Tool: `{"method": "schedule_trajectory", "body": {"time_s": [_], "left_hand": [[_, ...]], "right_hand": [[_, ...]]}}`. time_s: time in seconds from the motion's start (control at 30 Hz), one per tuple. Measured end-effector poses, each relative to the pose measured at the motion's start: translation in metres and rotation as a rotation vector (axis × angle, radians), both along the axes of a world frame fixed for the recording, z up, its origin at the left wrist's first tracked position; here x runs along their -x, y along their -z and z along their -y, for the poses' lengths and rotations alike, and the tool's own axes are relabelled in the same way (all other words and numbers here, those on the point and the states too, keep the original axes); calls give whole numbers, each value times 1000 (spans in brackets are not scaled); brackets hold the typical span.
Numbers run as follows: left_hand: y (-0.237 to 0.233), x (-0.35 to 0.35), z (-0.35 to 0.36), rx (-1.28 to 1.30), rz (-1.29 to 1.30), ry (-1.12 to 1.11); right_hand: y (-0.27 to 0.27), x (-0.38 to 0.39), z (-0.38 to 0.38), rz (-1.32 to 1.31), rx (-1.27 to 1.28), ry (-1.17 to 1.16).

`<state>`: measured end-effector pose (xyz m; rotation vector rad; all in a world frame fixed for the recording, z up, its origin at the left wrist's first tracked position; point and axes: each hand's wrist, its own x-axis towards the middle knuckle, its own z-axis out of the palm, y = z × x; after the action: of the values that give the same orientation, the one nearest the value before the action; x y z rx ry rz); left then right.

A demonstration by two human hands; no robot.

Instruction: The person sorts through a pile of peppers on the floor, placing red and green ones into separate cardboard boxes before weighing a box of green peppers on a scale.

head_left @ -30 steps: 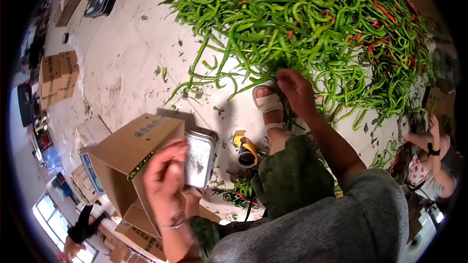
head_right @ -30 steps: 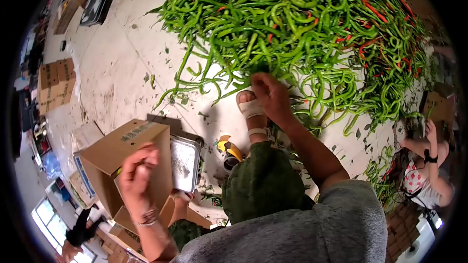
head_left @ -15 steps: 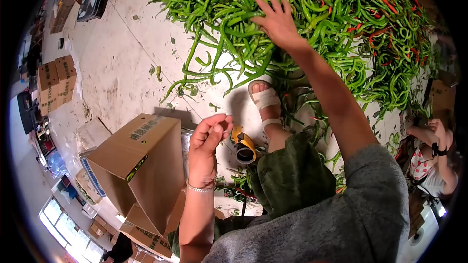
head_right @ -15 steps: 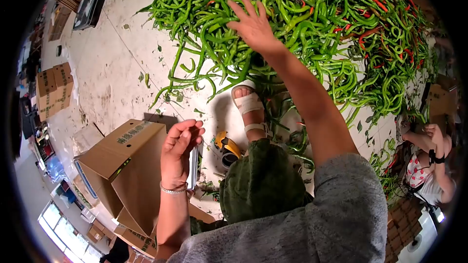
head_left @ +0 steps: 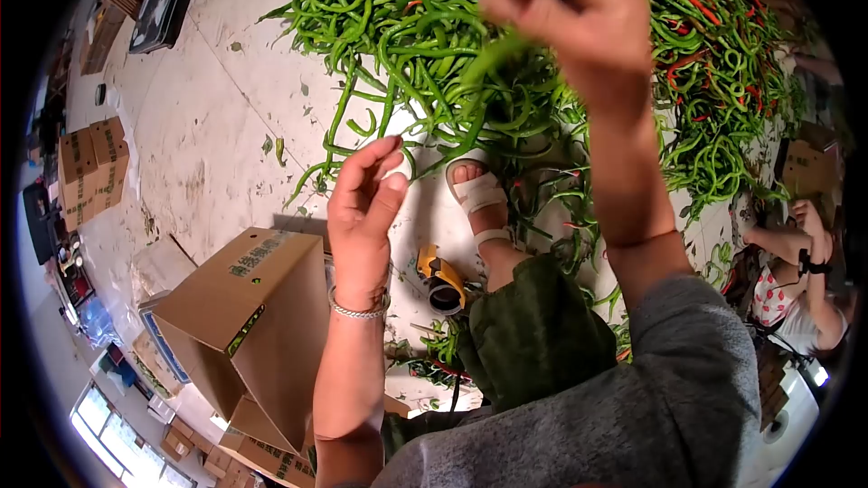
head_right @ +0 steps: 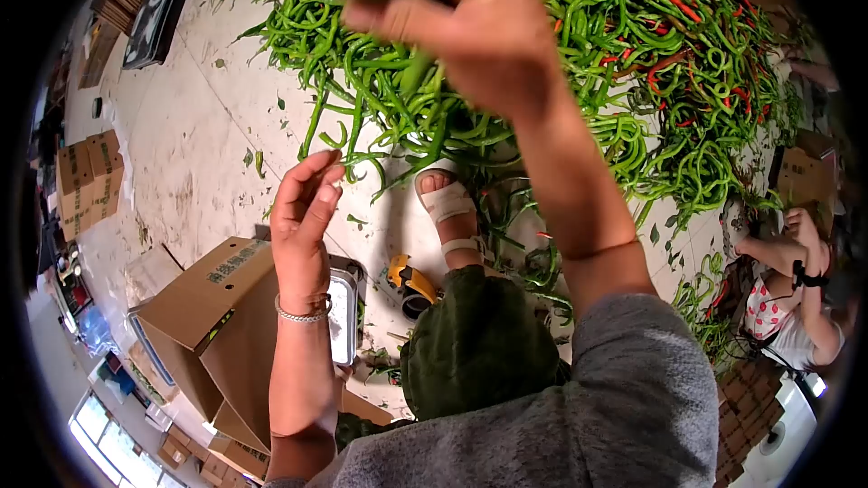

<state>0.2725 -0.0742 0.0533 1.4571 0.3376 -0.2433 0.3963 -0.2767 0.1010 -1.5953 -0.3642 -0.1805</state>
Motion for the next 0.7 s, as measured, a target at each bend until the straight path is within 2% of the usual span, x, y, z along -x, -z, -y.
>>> {"method": "schedule_trajectory", "body": {"time_s": [0.03,0.07,0.1,0.13,0.17,0.2,0.23,0.3,0.33,0.37,0.4,0.47,0.53,0.63,0.7], "left_hand": [[2,-2,4,-2,52,24],[1,-4,9,-67,144,96],[9,-1,14,-53,171,98],[13,3,3,-127,-34,297],[17,11,1,-149,-106,300],[21,18,0,-171,-178,302],[31,27,8,-138,-117,109],[54,38,7,49,-55,192],[55,45,11,181,-205,143],[53,50,14,313,-352,92],[56,57,14,377,-420,37],[64,71,9,548,-479,-100],[71,81,3,679,-491,-215],[78,87,-7,851,-496,-331],[79,86,-10,904,-450,-331]], "right_hand": [[14,4,-5,199,49,-84],[23,27,-24,-87,-187,-207],[21,39,-29,-25,28,-394],[45,48,-46,451,149,-334],[47,68,-56,-68,80,-458],[59,81,-66,33,84,-394],[67,84,-68,-20,36,-404],[79,84,-57,-461,44,-569],[87,82,-50,-577,108,-565],[98,86,-45,-533,30,-413],[127,82,-32,-264,180,-307],[148,69,-9,-388,360,47],[173,48,19,-82,530,386],[188,20,25,-148,438,398],[197,4,15,-268,794,301]]}}
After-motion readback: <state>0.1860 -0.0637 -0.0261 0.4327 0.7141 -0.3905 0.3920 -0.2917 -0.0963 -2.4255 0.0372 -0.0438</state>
